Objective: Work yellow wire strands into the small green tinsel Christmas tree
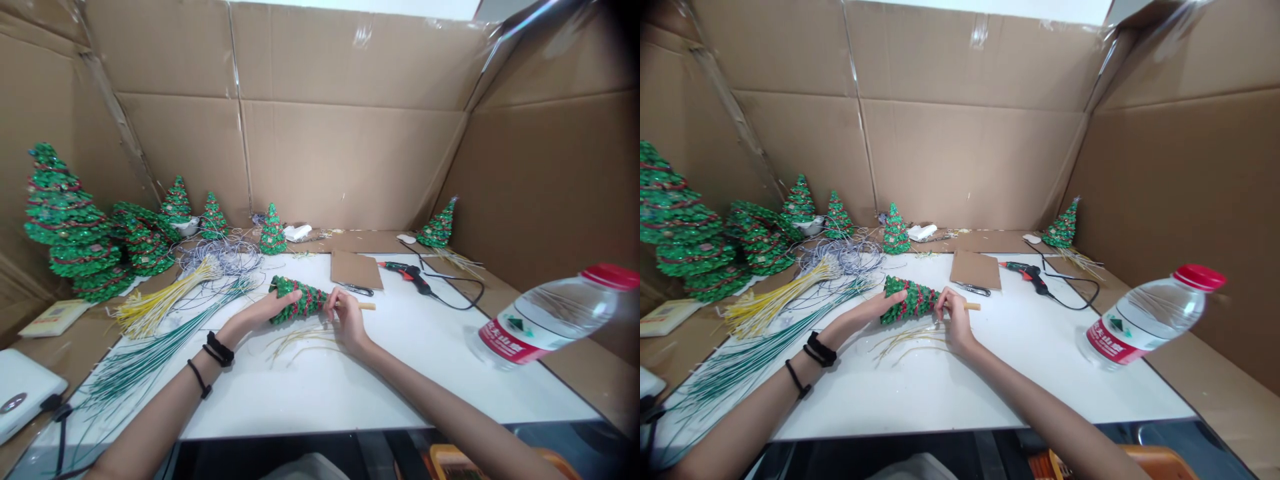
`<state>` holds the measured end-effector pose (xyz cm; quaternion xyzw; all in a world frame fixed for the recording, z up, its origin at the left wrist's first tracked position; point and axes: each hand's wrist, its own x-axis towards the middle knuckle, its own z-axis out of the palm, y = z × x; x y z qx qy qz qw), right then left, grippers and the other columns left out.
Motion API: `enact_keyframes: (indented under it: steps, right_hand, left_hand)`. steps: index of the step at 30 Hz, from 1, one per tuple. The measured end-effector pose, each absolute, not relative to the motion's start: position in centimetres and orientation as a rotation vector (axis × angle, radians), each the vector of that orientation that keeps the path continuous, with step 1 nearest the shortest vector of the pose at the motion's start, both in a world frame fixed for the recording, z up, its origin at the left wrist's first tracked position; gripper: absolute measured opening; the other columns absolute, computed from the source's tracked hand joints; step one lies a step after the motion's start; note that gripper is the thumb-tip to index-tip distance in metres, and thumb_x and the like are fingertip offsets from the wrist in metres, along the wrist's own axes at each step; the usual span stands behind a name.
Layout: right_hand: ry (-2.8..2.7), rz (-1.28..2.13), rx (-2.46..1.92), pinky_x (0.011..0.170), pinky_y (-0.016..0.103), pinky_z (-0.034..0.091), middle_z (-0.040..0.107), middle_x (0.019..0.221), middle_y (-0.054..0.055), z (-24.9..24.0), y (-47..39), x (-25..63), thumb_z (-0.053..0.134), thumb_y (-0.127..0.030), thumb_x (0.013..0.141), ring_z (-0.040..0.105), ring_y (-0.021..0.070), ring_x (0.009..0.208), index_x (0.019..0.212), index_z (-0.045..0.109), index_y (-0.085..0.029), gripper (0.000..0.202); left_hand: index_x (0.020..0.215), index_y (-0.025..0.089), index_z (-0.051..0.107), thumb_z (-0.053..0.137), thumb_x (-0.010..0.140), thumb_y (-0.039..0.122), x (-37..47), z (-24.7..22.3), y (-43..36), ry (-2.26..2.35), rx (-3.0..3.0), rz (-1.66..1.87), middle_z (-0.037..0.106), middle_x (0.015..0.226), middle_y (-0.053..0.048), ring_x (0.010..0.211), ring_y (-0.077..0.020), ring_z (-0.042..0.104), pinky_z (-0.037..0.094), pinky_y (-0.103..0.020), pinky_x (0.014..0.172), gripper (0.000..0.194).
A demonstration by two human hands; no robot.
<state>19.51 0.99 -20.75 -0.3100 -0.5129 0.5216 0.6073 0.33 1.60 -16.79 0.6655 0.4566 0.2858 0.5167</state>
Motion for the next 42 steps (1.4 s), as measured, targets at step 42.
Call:
enact_keyframes:
  steps: [42]
  right_hand:
    - [-1.404,0.923,-0.868,0.053,0.026,0.031,0.040,0.047,-0.003,-18.5,-0.1,19.4,0.034,-0.021,0.076,0.039,0.0127,0.049,0.054,0.046,-0.020,0.025]
  left_hand:
    - [0.100,0.014,0.060,0.049,0.077,0.060,0.5,-17.6,2.1,1.070,1.583,0.712,0.065,0.096,-0.008,0.086,-0.0217,0.056,0.043,-0.035,0.080,0.053]
